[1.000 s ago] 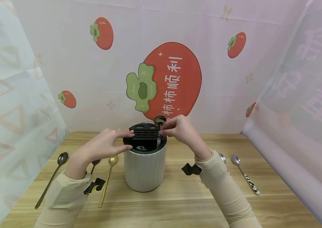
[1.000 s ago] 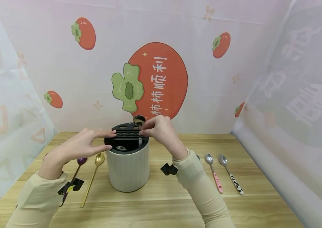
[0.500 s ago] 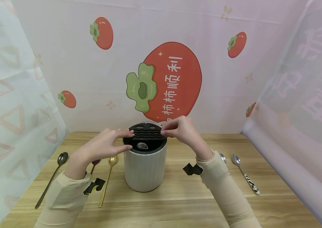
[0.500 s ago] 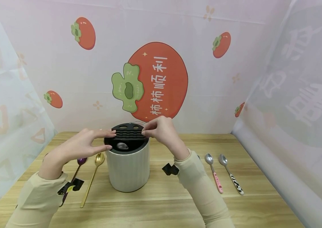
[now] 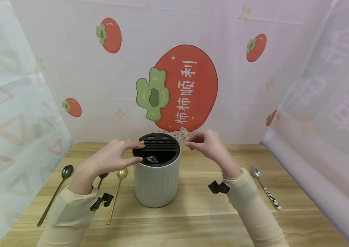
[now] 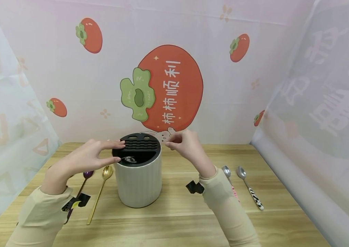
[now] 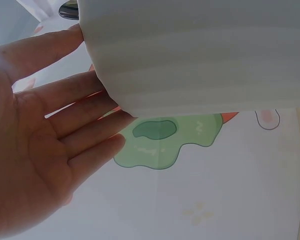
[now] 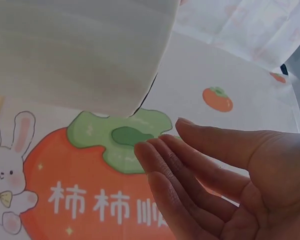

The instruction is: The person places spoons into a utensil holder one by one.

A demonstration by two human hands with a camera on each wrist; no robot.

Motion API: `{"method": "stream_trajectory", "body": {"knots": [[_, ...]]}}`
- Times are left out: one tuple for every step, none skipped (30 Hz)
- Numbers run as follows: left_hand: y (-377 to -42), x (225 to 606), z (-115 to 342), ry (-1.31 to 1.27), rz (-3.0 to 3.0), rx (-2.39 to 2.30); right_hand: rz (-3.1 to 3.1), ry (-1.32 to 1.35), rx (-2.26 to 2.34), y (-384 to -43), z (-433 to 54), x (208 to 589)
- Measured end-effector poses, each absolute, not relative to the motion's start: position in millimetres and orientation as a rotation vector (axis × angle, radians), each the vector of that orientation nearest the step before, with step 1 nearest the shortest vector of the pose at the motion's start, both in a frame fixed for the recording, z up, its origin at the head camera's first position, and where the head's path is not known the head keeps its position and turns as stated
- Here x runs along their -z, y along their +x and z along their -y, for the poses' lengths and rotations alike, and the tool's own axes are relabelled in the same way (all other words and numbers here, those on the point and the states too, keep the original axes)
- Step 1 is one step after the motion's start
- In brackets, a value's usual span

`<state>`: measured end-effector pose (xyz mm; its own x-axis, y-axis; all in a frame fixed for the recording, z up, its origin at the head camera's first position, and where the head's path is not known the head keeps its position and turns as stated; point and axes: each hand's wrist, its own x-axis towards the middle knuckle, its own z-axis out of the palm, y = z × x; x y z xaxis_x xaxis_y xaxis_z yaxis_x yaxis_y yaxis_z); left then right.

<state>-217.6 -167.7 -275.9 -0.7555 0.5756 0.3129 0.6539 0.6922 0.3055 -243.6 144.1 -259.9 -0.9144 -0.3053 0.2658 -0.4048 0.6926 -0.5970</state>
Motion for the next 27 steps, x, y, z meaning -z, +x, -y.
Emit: {"method": "stream_trajectory", "body": {"knots": [[-217.5, 275.9, 167.8, -0.995, 2.710, 0.599, 2.761, 0.571, -1.026, -243.8, -145.8, 261.5], [-217.5, 275.9, 168.0, -0.995, 2.710, 0.597, 2.770, 0.559, -1.030, -243.8, -147.8, 263.2], [-217.4, 275.9, 168.2, -0.995, 2.711, 0.597, 2.780, 0.548, -1.028, -243.9, -149.5, 264.7], [-217.3, 276.0, 168.3, -0.994, 2.712, 0.597, 2.788, 0.543, -1.025, -244.0, -151.3, 266.1], [-217.3, 276.1, 168.4, -0.993, 2.712, 0.596, 2.792, 0.539, -1.016, -244.4, -153.1, 267.8], [-217.4, 276.2, 168.4, -0.993, 2.712, 0.596, 2.794, 0.538, -1.011, -244.9, -154.9, 269.6], [-217.5, 276.3, 168.5, -0.992, 2.713, 0.596, 2.798, 0.535, -1.006, -245.3, -156.7, 271.4], [-217.6, 276.4, 168.4, -0.991, 2.715, 0.598, 2.803, 0.533, -1.002, -245.9, -158.4, 273.2], [-217.7, 276.4, 168.3, -0.991, 2.716, 0.599, 2.807, 0.530, -0.999, -246.5, -160.0, 275.0], [-217.8, 276.5, 168.2, -0.991, 2.717, 0.601, 2.811, 0.526, -0.995, -247.1, -161.5, 276.9], [-218.0, 276.5, 168.0, -0.991, 2.717, 0.603, 2.817, 0.521, -0.991, -247.6, -163.1, 278.8], [-218.1, 276.5, 167.9, -0.991, 2.718, 0.605, 2.825, 0.515, -0.988, -248.1, -164.5, 280.7], [-218.2, 276.6, 167.7, -0.991, 2.719, 0.606, 2.834, 0.506, -0.986, -248.6, -165.9, 282.6], [-218.2, 276.6, 167.6, -0.991, 2.720, 0.608, 2.844, 0.498, -0.983, -249.1, -167.0, 284.5], [-218.3, 276.7, 167.5, -0.992, 2.719, 0.608, 2.853, 0.489, -0.979, -249.5, -168.2, 286.4], [-218.3, 276.8, 167.4, -0.993, 2.719, 0.609, 2.861, 0.480, -0.976, -250.0, -169.3, 288.1], [-218.3, 276.9, 167.4, -0.992, 2.719, 0.608, 2.869, 0.470, -0.974, -250.3, -170.3, 289.9], [-218.4, 276.9, 167.3, -0.993, 2.718, 0.608, 2.873, 0.460, -0.970, -250.7, -171.4, 291.5], [-218.4, 276.9, 167.3, -0.994, 2.717, 0.607, 2.875, 0.454, -0.968, -251.2, -172.4, 293.1], [-218.5, 276.9, 167.3, -0.995, 2.717, 0.608, 2.875, 0.449, -0.964, -251.8, -173.5, 294.6], [-218.5, 276.8, 167.3, -0.995, 2.716, 0.608, 2.875, 0.445, -0.960, -252.3, -174.7, 296.0], [-218.5, 276.7, 167.4, -0.994, 2.717, 0.609, 2.873, 0.441, -0.958, -252.9, -175.9, 297.4], [-218.5, 276.6, 167.5, -0.993, 2.718, 0.609, 2.872, 0.437, -0.953, -253.4, -177.2, 298.7], [-218.5, 276.5, 167.6, -0.992, 2.719, 0.609, 2.870, 0.435, -0.949, -254.0, -178.8, 300.0], [-218.5, 276.4, 167.7, -0.991, 2.719, 0.609, 2.870, 0.433, -0.943, -254.7, -180.2, 301.2], [-218.5, 276.3, 167.9, -0.991, 2.720, 0.609, 2.870, 0.431, -0.936, -255.4, -181.8, 302.4], [-218.4, 276.3, 168.1, -0.990, 2.720, 0.610, 2.873, 0.427, -0.931, -255.8, -183.4, 303.5]]}}
